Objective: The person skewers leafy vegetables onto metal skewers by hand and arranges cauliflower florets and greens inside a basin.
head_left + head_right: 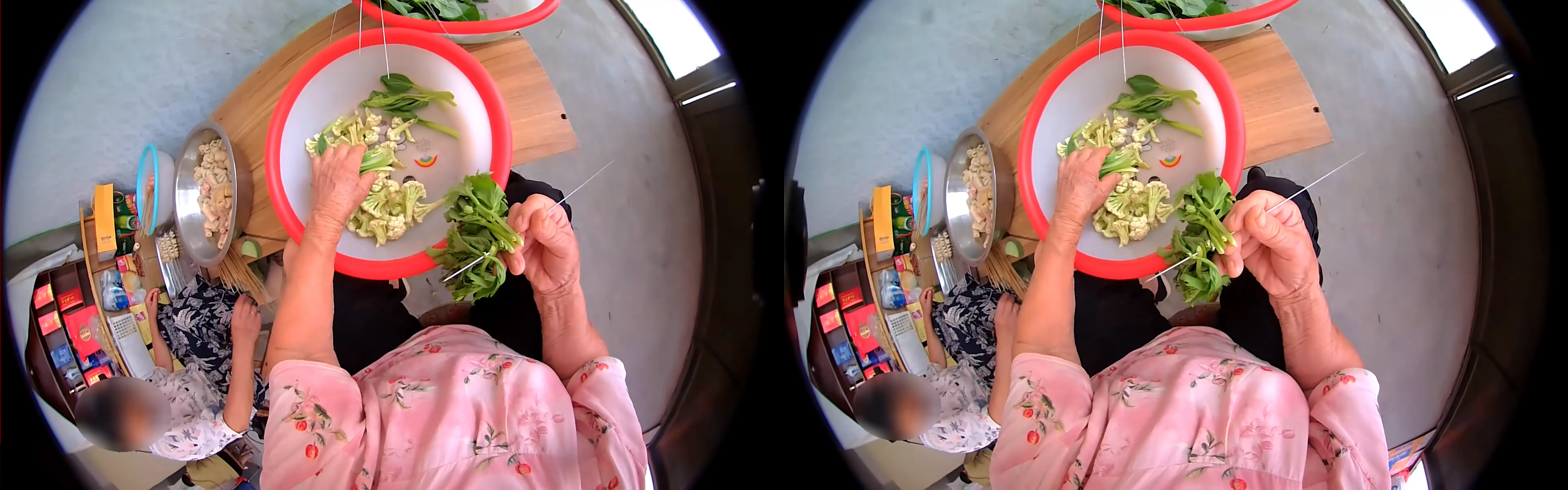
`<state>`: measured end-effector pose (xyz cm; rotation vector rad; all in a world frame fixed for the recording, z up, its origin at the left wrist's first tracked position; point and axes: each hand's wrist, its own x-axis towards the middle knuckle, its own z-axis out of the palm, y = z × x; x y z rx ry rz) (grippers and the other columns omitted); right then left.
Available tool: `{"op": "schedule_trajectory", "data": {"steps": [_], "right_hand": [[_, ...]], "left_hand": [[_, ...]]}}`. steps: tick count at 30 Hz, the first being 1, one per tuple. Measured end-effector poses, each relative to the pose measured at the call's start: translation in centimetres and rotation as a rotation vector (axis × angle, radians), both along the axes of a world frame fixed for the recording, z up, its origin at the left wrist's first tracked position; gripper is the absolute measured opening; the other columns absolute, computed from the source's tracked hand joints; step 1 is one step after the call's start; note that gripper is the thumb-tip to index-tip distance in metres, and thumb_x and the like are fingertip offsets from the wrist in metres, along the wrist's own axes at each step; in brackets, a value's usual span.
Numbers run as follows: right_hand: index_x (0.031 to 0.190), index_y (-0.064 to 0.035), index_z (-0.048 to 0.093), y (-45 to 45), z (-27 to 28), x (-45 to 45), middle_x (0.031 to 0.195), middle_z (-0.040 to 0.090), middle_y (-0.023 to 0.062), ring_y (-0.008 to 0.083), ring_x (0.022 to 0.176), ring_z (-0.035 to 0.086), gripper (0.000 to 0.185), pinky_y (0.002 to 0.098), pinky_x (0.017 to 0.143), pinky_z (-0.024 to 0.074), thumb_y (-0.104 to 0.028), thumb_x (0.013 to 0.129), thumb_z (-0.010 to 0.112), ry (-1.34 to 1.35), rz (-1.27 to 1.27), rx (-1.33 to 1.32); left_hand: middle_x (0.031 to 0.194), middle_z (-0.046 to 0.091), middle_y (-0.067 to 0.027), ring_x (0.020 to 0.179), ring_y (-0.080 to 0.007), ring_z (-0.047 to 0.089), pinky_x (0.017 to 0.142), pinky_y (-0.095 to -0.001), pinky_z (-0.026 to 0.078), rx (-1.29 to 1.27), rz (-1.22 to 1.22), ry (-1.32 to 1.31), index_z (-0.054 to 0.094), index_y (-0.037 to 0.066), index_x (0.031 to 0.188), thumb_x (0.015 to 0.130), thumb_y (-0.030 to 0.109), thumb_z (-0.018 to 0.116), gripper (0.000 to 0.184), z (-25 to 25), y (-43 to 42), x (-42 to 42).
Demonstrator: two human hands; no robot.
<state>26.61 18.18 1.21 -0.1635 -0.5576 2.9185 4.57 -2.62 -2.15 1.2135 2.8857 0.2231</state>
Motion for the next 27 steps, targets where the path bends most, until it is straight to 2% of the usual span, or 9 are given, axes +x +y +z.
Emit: {"op": "schedule_trajectory", "data": {"steps": [5,7,8,10,11,13,19,21,27], "right_hand": [[0.083,0.0032,0.055,0.1,0.0,0.1,0.070,0.059,0.0142,0.0199,0.049,0.057,0.026,0.0339,0.051,0.0509,-0.022,0.089,0.056,-0.003,0.007,0.002],[0.083,0.0032,0.055,0.1,0.0,0.1,0.070,0.059,0.0141,0.0199,0.049,0.057,0.026,0.0341,0.051,0.0509,-0.022,0.089,0.056,0.005,0.001,0.001],[0.083,0.0032,0.055,0.1,0.0,0.1,0.070,0.059,0.0140,0.0200,0.049,0.057,0.026,0.0343,0.051,0.0508,-0.022,0.089,0.056,0.013,-0.005,0.002],[0.083,0.0031,0.055,0.2,0.0,0.2,0.070,0.060,0.0139,0.0201,0.049,0.057,0.026,0.0345,0.051,0.0508,-0.022,0.089,0.056,0.013,-0.005,0.000],[0.083,0.0029,0.055,0.2,0.0,0.2,0.070,0.060,0.0138,0.0202,0.049,0.057,0.025,0.0346,0.051,0.0508,-0.022,0.089,0.056,0.016,-0.002,0.000],[0.083,0.0028,0.055,0.2,0.0,0.2,0.070,0.060,0.0138,0.0203,0.049,0.057,0.025,0.0346,0.051,0.0507,-0.022,0.089,0.056,0.012,-0.003,-0.003],[0.082,0.0027,0.055,0.1,0.1,0.1,0.069,0.059,0.0133,0.0205,0.049,0.057,0.025,0.0340,0.050,0.0503,-0.021,0.088,0.057,-0.001,0.000,-0.002],[0.082,0.0028,0.055,0.1,0.1,0.0,0.069,0.059,0.0134,0.0204,0.048,0.057,0.025,0.0340,0.050,0.0503,-0.021,0.088,0.057,-0.006,-0.006,0.007],[0.082,0.0028,0.055,0.2,0.4,-0.1,0.066,0.057,0.0140,0.0208,0.048,0.056,0.027,0.0343,0.050,0.0505,-0.023,0.088,0.058,-0.005,-0.008,0.031]], "left_hand": [[0.096,0.061,-0.0104,0.093,-0.0303,0.054,0.086,-0.0374,0.041,-0.033,0.090,-0.023,0.060,0.008,0.101,0.072,0.018,0.063,0.031,-0.9,-0.4,-0.5],[0.091,0.063,-0.0098,0.095,-0.0239,0.055,0.085,-0.0364,0.042,0.126,0.207,-0.250,0.060,0.004,0.099,0.074,0.014,0.060,0.027,-1.5,-1.4,-1.7],[0.091,0.063,-0.0098,0.095,-0.0239,0.055,0.085,-0.0364,0.042,0.124,0.206,-0.251,0.060,0.004,0.099,0.074,0.014,0.060,0.027,-1.2,-1.6,-1.9],[0.091,0.063,-0.0095,0.092,-0.0178,0.056,0.082,-0.0304,0.043,0.589,0.479,-0.799,0.059,0.000,0.100,0.077,0.014,0.057,0.027,-0.4,-2.1,-2.3],[0.091,0.063,-0.0095,0.092,-0.0178,0.056,0.082,-0.0304,0.043,0.588,0.479,-0.797,0.059,0.000,0.100,0.077,0.014,0.057,0.027,0.2,-2.1,-2.2],[0.092,0.062,-0.0087,0.088,-0.0131,0.055,0.079,-0.0254,0.043,0.802,0.563,-0.891,0.058,-0.002,0.104,0.078,0.014,0.057,0.030,1.5,-2.3,-2.2],[0.090,0.062,-0.0075,0.081,-0.0142,0.057,0.072,-0.0270,0.045,1.012,0.636,-0.817,0.059,-0.004,0.106,0.074,0.006,0.059,0.034,1.3,-2.0,-4.7],[0.084,0.063,-0.0076,0.076,-0.0138,0.058,0.069,-0.0284,0.046,0.711,0.533,-0.528,0.059,-0.005,0.104,0.070,0.004,0.061,0.036,1.5,-1.3,-5.7],[0.085,0.063,-0.0203,0.080,-0.0337,0.061,0.071,-0.0401,0.047,0.443,0.483,-0.191,0.061,0.004,0.096,0.072,0.012,0.056,0.026,-1.7,-0.5,-9.4]]}}
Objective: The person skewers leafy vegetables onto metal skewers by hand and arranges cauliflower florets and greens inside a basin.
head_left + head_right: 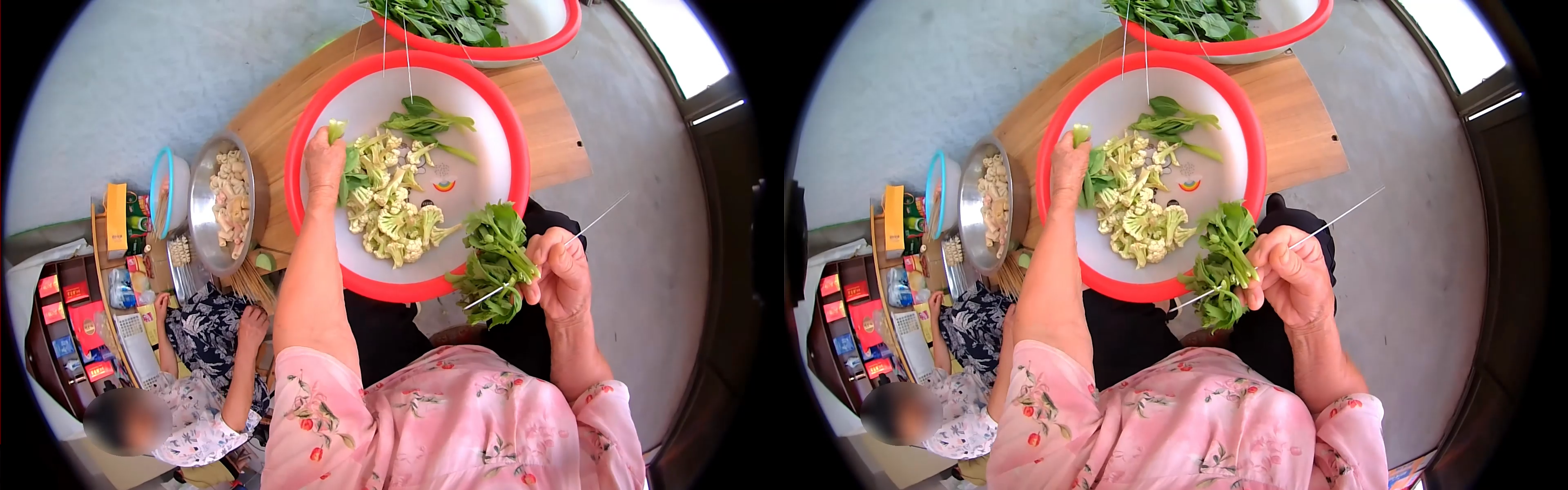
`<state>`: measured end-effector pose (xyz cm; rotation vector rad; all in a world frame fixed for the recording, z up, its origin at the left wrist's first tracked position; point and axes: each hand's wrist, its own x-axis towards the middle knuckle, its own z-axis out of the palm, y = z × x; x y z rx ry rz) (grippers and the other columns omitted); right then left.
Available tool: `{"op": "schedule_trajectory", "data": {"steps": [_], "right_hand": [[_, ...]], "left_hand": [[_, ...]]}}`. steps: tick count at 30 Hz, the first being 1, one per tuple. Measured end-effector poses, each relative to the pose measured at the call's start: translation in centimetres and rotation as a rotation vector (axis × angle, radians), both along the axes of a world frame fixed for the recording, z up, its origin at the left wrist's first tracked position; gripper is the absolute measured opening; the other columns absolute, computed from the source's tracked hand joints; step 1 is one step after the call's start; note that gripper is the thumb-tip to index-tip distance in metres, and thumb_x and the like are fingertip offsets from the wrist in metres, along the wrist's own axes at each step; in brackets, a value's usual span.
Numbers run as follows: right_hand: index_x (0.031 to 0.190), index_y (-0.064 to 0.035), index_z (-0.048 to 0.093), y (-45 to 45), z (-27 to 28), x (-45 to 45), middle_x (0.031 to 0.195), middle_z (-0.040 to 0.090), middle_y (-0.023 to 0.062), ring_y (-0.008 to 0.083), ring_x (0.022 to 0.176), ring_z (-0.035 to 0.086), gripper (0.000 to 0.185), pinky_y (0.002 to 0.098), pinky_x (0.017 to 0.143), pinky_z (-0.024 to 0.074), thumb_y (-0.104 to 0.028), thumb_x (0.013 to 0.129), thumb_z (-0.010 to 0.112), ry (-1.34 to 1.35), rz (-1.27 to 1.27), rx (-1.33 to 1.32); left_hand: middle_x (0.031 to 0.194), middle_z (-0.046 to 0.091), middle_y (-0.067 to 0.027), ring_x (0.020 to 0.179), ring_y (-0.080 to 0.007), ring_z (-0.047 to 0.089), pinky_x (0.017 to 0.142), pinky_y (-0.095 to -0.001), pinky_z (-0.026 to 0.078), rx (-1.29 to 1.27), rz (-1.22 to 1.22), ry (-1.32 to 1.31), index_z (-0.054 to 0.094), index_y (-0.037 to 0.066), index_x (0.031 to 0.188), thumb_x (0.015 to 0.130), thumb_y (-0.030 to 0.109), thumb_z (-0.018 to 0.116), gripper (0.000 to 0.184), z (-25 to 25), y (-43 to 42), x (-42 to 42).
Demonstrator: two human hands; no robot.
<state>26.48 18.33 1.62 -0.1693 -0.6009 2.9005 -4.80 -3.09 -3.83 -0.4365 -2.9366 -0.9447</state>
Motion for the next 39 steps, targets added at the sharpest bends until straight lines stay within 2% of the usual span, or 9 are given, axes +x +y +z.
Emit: {"op": "schedule_trajectory", "data": {"steps": [4,5,14,20,24,26,29,33,39], "right_hand": [[0.081,0.0031,0.055,0.1,0.0,0.0,0.064,0.057,0.0139,0.0212,0.048,0.056,0.027,0.0345,0.050,0.0507,-0.023,0.087,0.060,-0.013,0.001,0.016],[0.082,0.0030,0.055,0.1,0.0,0.0,0.064,0.057,0.0140,0.0212,0.048,0.056,0.027,0.0346,0.050,0.0507,-0.024,0.087,0.060,-0.017,0.001,0.016],[0.083,0.0032,0.055,-0.1,0.0,-0.5,0.066,0.057,0.0142,0.0209,0.048,0.057,0.026,0.0342,0.050,0.0505,-0.022,0.088,0.058,-0.009,0.001,0.011],[0.082,0.0031,0.054,-0.1,0.0,-0.4,0.067,0.057,0.0138,0.0209,0.049,0.057,0.024,0.0338,0.050,0.0500,-0.020,0.089,0.057,-0.022,0.005,-0.005],[0.082,0.0029,0.055,-0.1,0.1,-0.5,0.066,0.057,0.0137,0.0212,0.049,0.057,0.025,0.0341,0.051,0.0503,-0.021,0.088,0.057,-0.016,0.009,-0.004],[0.082,0.0028,0.055,-0.1,0.2,-0.4,0.066,0.058,0.0137,0.0212,0.049,0.057,0.025,0.0343,0.051,0.0503,-0.021,0.088,0.058,-0.023,0.008,0.000],[0.082,0.0028,0.055,0.0,0.1,-0.5,0.066,0.059,0.0147,0.0215,0.049,0.057,0.026,0.0346,0.051,0.0505,-0.022,0.087,0.059,-0.046,0.025,-0.020],[0.083,0.0033,0.056,0.2,0.1,-0.4,0.068,0.060,0.0155,0.0221,0.050,0.058,0.026,0.0349,0.052,0.0512,-0.022,0.087,0.059,-0.027,0.028,-0.026],[0.083,0.0039,0.056,0.2,0.1,-0.2,0.070,0.061,0.0153,0.0227,0.052,0.059,0.025,0.0346,0.052,0.0513,-0.021,0.086,0.060,-0.031,0.034,-0.055]], "left_hand": [[0.084,0.062,-0.0213,0.080,-0.0390,0.060,0.071,-0.0473,0.046,-0.379,-0.040,0.235,0.059,0.005,0.090,0.075,0.010,0.052,0.017,-0.9,0.8,0.5],[0.082,0.064,-0.0188,0.080,-0.0384,0.060,0.070,-0.0470,0.047,-0.473,0.018,0.112,0.059,0.006,0.087,0.075,0.008,0.051,0.015,0.2,1.7,1.1],[0.081,0.064,-0.0174,0.079,-0.0364,0.062,0.070,-0.0453,0.048,-0.730,-0.093,0.074,0.063,0.007,0.082,0.075,0.011,0.055,0.012,-0.3,1.3,1.1],[0.084,0.064,-0.0185,0.081,-0.0377,0.061,0.071,-0.0463,0.048,-0.365,0.280,0.071,0.065,0.008,0.086,0.073,0.023,0.060,0.020,0.9,0.6,1.4],[0.085,0.063,-0.0187,0.079,-0.0383,0.060,0.070,-0.0453,0.046,0.062,0.155,0.109,0.062,0.009,0.094,0.075,0.021,0.063,0.022,2.3,-1.1,1.0],[0.085,0.063,-0.0155,0.078,-0.0358,0.060,0.068,-0.0430,0.047,0.030,0.110,0.130,0.060,0.008,0.093,0.076,0.017,0.062,0.019,4.9,1.4,2.9],[0.083,0.063,-0.0107,0.080,-0.0321,0.060,0.066,-0.0409,0.047,-0.134,-0.346,0.324,0.059,0.009,0.087,0.076,0.014,0.061,0.012,6.3,4.9,4.4],[0.084,0.064,-0.0103,0.082,-0.0320,0.060,0.069,-0.0415,0.047,-0.172,-0.437,0.307,0.060,0.009,0.086,0.074,0.014,0.062,0.013,3.0,8.9,4.1],[0.087,0.064,-0.0133,0.086,-0.0346,0.059,0.075,-0.0423,0.048,-0.290,-0.293,-0.060,0.066,0.019,0.098,0.071,0.019,0.068,0.027,-2.3,11.4,2.2]]}}
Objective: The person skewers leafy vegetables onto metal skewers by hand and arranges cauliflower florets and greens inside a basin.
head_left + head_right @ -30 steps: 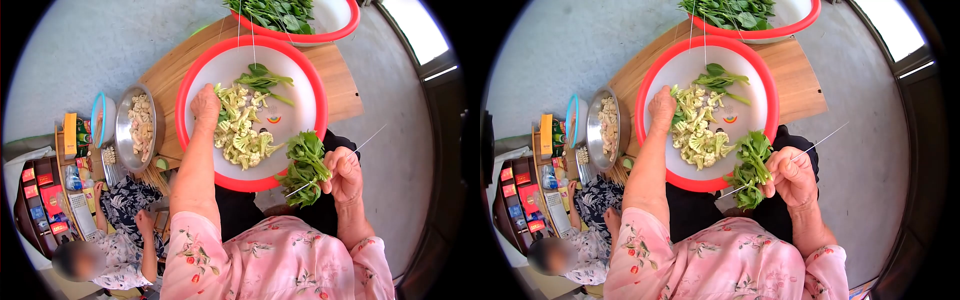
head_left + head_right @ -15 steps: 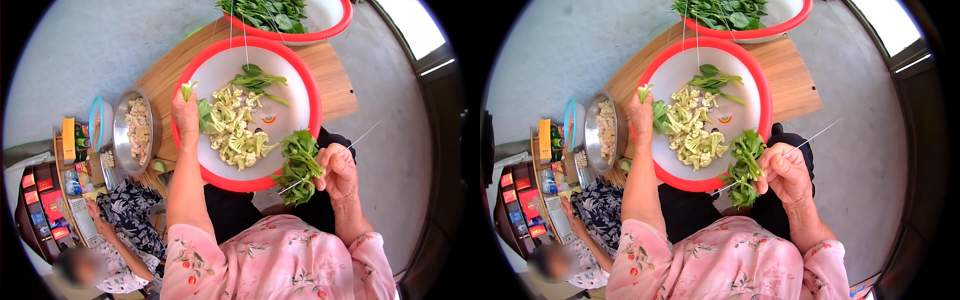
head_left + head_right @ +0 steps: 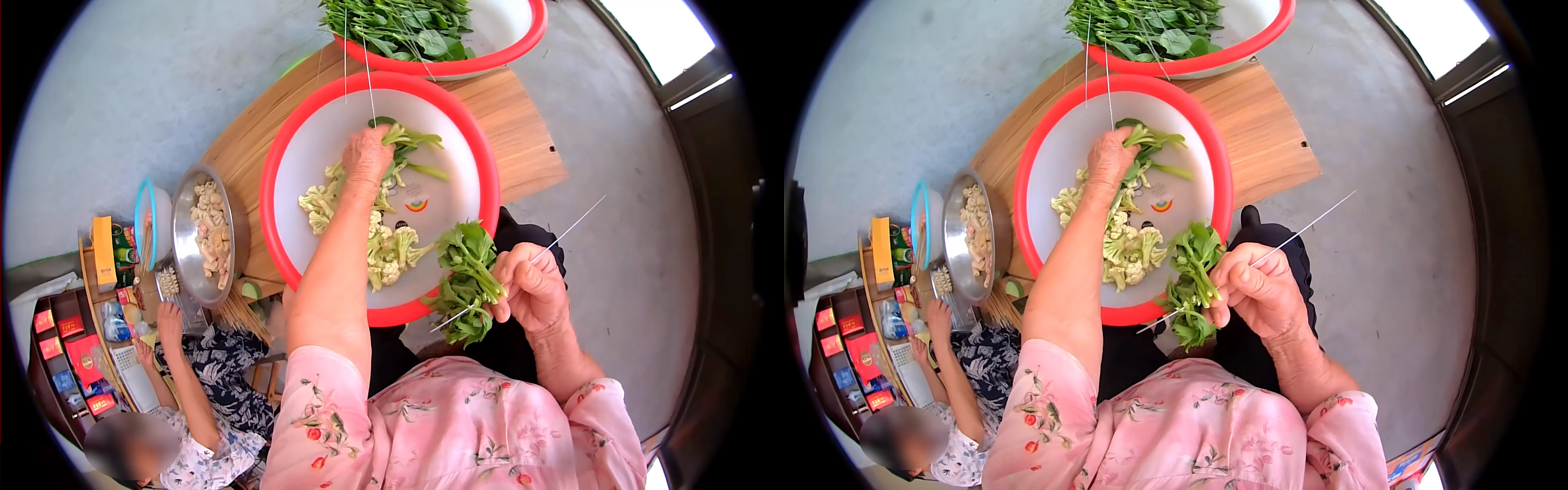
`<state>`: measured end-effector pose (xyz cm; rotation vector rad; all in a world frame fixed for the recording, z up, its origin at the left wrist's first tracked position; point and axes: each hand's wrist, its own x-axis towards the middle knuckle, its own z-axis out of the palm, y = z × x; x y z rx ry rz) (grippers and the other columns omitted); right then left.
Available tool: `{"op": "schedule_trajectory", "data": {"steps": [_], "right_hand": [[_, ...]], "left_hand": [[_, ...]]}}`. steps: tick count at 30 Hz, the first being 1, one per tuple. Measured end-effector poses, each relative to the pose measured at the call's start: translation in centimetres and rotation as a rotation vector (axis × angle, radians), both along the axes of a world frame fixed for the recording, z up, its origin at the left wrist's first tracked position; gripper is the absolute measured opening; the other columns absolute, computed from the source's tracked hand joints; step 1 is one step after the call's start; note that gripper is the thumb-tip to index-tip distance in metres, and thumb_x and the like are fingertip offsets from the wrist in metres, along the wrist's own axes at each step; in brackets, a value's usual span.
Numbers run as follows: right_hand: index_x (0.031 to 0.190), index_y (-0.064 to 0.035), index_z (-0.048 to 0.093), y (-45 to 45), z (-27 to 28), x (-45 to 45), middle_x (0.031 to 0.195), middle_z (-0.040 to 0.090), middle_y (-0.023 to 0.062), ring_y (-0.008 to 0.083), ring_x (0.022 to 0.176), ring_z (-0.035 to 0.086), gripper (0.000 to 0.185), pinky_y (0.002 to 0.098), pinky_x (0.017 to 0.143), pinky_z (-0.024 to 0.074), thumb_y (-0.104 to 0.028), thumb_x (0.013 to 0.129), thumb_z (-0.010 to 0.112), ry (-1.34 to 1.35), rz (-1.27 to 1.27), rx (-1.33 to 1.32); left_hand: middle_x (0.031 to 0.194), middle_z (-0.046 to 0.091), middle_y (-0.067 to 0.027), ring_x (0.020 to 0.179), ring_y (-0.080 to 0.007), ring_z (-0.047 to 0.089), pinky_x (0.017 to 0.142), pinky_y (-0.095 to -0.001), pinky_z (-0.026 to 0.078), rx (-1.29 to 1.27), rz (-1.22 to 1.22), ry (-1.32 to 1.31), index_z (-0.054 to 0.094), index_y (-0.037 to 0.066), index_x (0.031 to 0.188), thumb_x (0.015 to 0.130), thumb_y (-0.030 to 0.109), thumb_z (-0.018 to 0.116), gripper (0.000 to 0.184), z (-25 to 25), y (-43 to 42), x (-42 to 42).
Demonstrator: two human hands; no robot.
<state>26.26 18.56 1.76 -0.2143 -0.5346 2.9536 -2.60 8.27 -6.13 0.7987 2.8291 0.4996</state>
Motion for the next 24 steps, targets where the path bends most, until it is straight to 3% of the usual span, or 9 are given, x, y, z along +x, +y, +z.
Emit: {"op": "schedule_trajectory", "data": {"steps": [4,7,9,11,14,17,18,21,24], "right_hand": [[0.084,0.0042,0.057,0.0,0.1,-0.2,0.070,0.060,0.0151,0.0226,0.052,0.059,0.025,0.0344,0.052,0.0512,-0.021,0.087,0.060,-0.003,0.003,-0.011],[0.084,0.0044,0.057,0.0,0.1,-0.4,0.070,0.060,0.0151,0.0225,0.052,0.059,0.025,0.0344,0.052,0.0512,-0.021,0.087,0.060,0.004,0.004,-0.018],[0.084,0.0045,0.057,0.0,0.2,-0.4,0.070,0.060,0.0151,0.0225,0.052,0.059,0.025,0.0343,0.052,0.0512,-0.020,0.087,0.060,0.001,0.003,-0.022],[0.084,0.0046,0.057,0.0,0.3,-0.4,0.070,0.060,0.0150,0.0225,0.053,0.059,0.025,0.0343,0.052,0.0512,-0.020,0.087,0.060,-0.008,0.002,-0.017],[0.084,0.0044,0.057,0.0,0.3,-0.4,0.070,0.060,0.0147,0.0223,0.053,0.059,0.025,0.0342,0.052,0.0514,-0.020,0.087,0.060,-0.007,0.002,-0.018],[0.084,0.0042,0.057,0.0,0.4,-0.4,0.070,0.060,0.0146,0.0222,0.053,0.059,0.024,0.0341,0.053,0.0515,-0.020,0.087,0.060,-0.002,0.005,-0.029],[0.084,0.0042,0.057,-0.1,0.4,-0.4,0.070,0.060,0.0146,0.0222,0.053,0.059,0.024,0.0341,0.053,0.0515,-0.020,0.087,0.060,-0.004,0.002,-0.027],[0.084,0.0040,0.057,0.1,0.4,-0.2,0.070,0.060,0.0145,0.0221,0.053,0.060,0.024,0.0340,0.052,0.0515,-0.019,0.087,0.059,-0.012,-0.005,-0.034],[0.084,0.0038,0.057,0.1,0.3,0.1,0.070,0.060,0.0141,0.0221,0.053,0.060,0.024,0.0339,0.052,0.0511,-0.020,0.087,0.060,-0.010,-0.009,-0.002]], "left_hand": [[0.091,0.063,-0.0128,0.086,-0.0343,0.059,0.076,-0.0412,0.047,-0.012,-0.040,0.007,0.066,0.017,0.096,0.070,0.021,0.069,0.026,-1.2,-0.6,-0.1],[0.093,0.061,-0.0122,0.085,-0.0332,0.058,0.077,-0.0392,0.047,0.205,0.070,0.073,0.066,0.013,0.094,0.069,0.020,0.070,0.026,-1.6,-1.6,0.0],[0.094,0.060,-0.0113,0.085,-0.0316,0.057,0.076,-0.0373,0.047,0.551,0.109,0.038,0.065,0.010,0.091,0.069,0.016,0.070,0.024,-0.8,-2.4,-0.3],[0.091,0.061,-0.0097,0.084,-0.0299,0.057,0.074,-0.0374,0.047,0.570,0.166,-0.045,0.063,0.009,0.090,0.070,0.013,0.069,0.021,0.5,-2.5,0.6],[0.086,0.062,-0.0048,0.082,-0.0271,0.056,0.072,-0.0384,0.046,0.263,-0.077,0.293,0.061,0.011,0.092,0.068,0.014,0.069,0.025,2.9,-1.4,2.4],[0.091,0.062,-0.0077,0.086,-0.0273,0.055,0.075,-0.0357,0.046,0.143,-0.251,0.300,0.061,0.011,0.091,0.069,0.019,0.071,0.026,2.8,0.4,3.8],[0.103,0.059,-0.0062,0.097,-0.0256,0.052,0.083,-0.0373,0.043,0.054,-0.290,0.210,0.060,0.011,0.098,0.064,0.022,0.074,0.038,2.0,0.5,4.0],[0.113,0.055,-0.0060,0.104,-0.0258,0.048,0.092,-0.0415,0.035,-0.053,-0.305,0.344,0.056,0.011,0.109,0.060,0.024,0.077,0.056,1.0,1.1,4.8],[0.116,0.052,-0.0065,0.108,-0.0261,0.045,0.094,-0.0430,0.029,-0.086,-0.390,0.305,0.051,0.010,0.117,0.057,0.027,0.079,0.068,0.7,1.2,3.8]]}}
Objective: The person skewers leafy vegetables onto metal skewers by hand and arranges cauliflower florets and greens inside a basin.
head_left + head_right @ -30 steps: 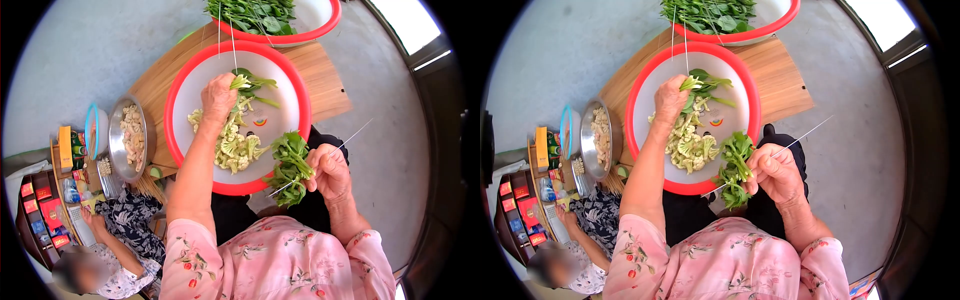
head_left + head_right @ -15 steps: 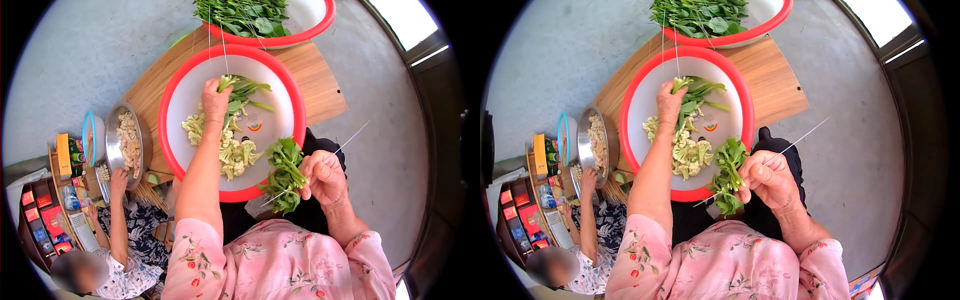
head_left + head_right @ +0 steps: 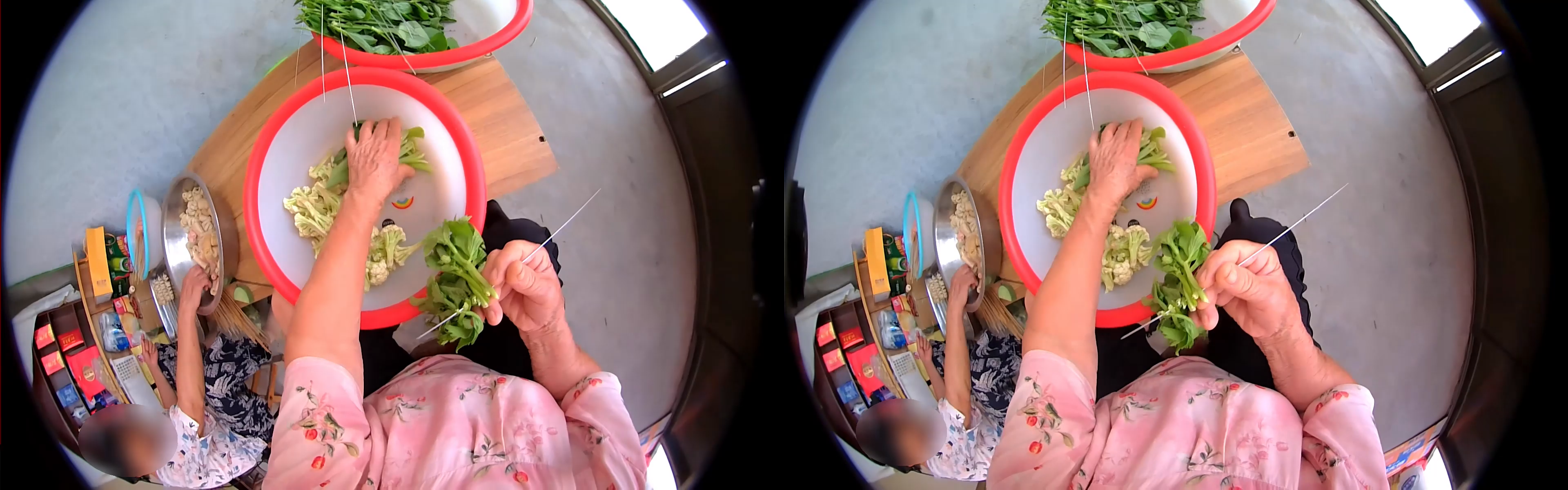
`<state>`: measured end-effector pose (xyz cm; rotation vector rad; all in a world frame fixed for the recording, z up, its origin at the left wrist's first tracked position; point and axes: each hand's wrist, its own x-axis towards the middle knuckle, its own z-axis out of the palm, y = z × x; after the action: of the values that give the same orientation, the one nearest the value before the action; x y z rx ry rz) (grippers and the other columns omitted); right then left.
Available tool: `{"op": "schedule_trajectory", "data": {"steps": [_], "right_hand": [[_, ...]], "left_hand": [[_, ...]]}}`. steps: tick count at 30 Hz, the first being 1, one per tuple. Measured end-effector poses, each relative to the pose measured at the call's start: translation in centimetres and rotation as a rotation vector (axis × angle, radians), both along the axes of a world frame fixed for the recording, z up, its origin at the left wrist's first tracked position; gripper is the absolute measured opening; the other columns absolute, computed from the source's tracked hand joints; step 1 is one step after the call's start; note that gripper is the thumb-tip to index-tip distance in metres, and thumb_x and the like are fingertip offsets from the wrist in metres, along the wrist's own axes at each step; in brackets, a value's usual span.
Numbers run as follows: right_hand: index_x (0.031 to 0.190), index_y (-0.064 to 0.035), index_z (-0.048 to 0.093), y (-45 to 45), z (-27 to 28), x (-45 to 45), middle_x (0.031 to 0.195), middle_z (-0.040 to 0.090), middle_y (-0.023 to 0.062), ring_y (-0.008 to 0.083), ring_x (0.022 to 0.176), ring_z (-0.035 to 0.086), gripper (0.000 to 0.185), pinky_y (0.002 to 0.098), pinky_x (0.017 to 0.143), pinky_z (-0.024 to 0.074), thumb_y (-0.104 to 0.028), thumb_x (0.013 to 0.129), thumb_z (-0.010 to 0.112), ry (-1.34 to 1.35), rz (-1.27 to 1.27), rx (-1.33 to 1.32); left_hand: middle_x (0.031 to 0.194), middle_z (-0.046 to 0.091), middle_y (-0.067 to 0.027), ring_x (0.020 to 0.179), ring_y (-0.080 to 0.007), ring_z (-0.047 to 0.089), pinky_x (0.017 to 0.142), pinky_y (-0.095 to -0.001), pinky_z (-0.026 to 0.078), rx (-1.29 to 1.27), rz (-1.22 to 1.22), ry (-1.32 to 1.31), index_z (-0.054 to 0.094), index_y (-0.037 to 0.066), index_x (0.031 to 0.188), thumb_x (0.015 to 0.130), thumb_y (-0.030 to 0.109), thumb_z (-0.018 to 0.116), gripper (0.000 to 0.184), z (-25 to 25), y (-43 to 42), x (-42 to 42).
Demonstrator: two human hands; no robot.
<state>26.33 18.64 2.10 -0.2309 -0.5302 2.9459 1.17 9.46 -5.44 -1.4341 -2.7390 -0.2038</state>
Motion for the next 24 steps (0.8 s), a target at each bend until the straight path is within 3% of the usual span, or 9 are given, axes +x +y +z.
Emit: {"op": "schedule_trajectory", "data": {"steps": [3,7,8,15,18,20,21,23,24], "right_hand": [[0.084,0.0037,0.057,0.0,0.0,0.0,0.069,0.060,0.0139,0.0219,0.053,0.059,0.025,0.0340,0.052,0.0508,-0.021,0.087,0.060,0.004,-0.015,0.023],[0.085,0.0025,0.056,-0.2,-0.3,0.2,0.068,0.061,0.0135,0.0212,0.052,0.059,0.025,0.0334,0.052,0.0503,-0.022,0.089,0.056,-0.005,-0.035,0.062],[0.085,0.0025,0.056,-0.2,-0.4,0.2,0.068,0.061,0.0133,0.0210,0.052,0.059,0.024,0.0332,0.052,0.0499,-0.022,0.089,0.056,0.017,-0.038,0.059],[0.087,0.0027,0.057,-0.6,-0.3,0.6,0.073,0.062,0.0134,0.0194,0.056,0.060,0.026,0.0318,0.055,0.0501,-0.022,0.091,0.052,0.045,-0.081,0.102],[0.092,0.0033,0.058,-0.8,-0.4,0.7,0.077,0.064,0.0131,0.0196,0.060,0.062,0.027,0.0310,0.059,0.0520,-0.023,0.093,0.049,0.023,-0.113,0.107],[0.093,0.0034,0.058,-1.3,-0.3,0.8,0.078,0.064,0.0131,0.0194,0.060,0.062,0.027,0.0307,0.060,0.0524,-0.022,0.093,0.049,0.008,-0.158,0.133],[0.093,0.0034,0.058,-1.5,-0.2,0.8,0.079,0.064,0.0131,0.0192,0.061,0.063,0.027,0.0304,0.060,0.0529,-0.022,0.094,0.048,-0.015,-0.201,0.148],[0.093,0.0037,0.059,-2.2,0.2,0.8,0.079,0.065,0.0132,0.0192,0.061,0.063,0.027,0.0300,0.062,0.0534,-0.021,0.094,0.048,-0.034,-0.223,0.156],[0.093,0.0037,0.059,-2.6,0.6,0.7,0.079,0.065,0.0131,0.0192,0.062,0.063,0.026,0.0297,0.062,0.0534,-0.021,0.093,0.049,-0.049,-0.258,0.189]], "left_hand": [[0.112,0.054,-0.0074,0.105,-0.0259,0.047,0.091,-0.0408,0.030,-0.154,0.007,-0.072,0.053,0.011,0.115,0.057,0.029,0.079,0.066,-0.1,-0.2,-0.5],[0.093,0.060,-0.0073,0.092,-0.0264,0.052,0.084,-0.0406,0.034,-0.189,-0.006,-0.069,0.059,0.010,0.095,0.066,0.019,0.068,0.032,-0.9,-1.0,-0.9],[0.086,0.061,-0.0070,0.087,-0.0269,0.053,0.080,-0.0411,0.036,-0.048,-0.079,0.039,0.059,0.009,0.087,0.068,0.017,0.062,0.021,-0.5,-1.6,-0.7],[0.086,0.060,-0.0072,0.085,-0.0272,0.052,0.080,-0.0410,0.036,0.164,-0.054,0.142,0.058,0.008,0.087,0.070,0.017,0.060,0.019,6.6,-2.6,2.7],[0.087,0.061,-0.0098,0.087,-0.0274,0.054,0.087,-0.0413,0.035,-0.022,0.035,-0.005,0.060,0.006,0.092,0.072,0.018,0.062,0.024,8.2,-4.8,5.4],[0.087,0.061,-0.0128,0.089,-0.0287,0.056,0.092,-0.0417,0.035,0.295,-0.053,0.107,0.063,0.005,0.088,0.072,0.017,0.065,0.020,6.9,-6.7,6.9],[0.087,0.061,-0.0128,0.089,-0.0287,0.056,0.092,-0.0417,0.035,0.303,-0.056,0.117,0.063,0.005,0.088,0.072,0.017,0.065,0.020,6.9,-7.5,7.7],[0.097,0.063,-0.0120,0.098,-0.0248,0.057,0.096,-0.0379,0.035,0.586,0.074,-0.422,0.064,0.003,0.096,0.078,0.021,0.065,0.025,7.3,-8.9,9.5],[0.097,0.063,-0.0120,0.098,-0.0248,0.057,0.096,-0.0379,0.035,0.595,0.073,-0.412,0.064,0.003,0.096,0.078,0.021,0.065,0.025,8.3,-9.2,11.0]]}}
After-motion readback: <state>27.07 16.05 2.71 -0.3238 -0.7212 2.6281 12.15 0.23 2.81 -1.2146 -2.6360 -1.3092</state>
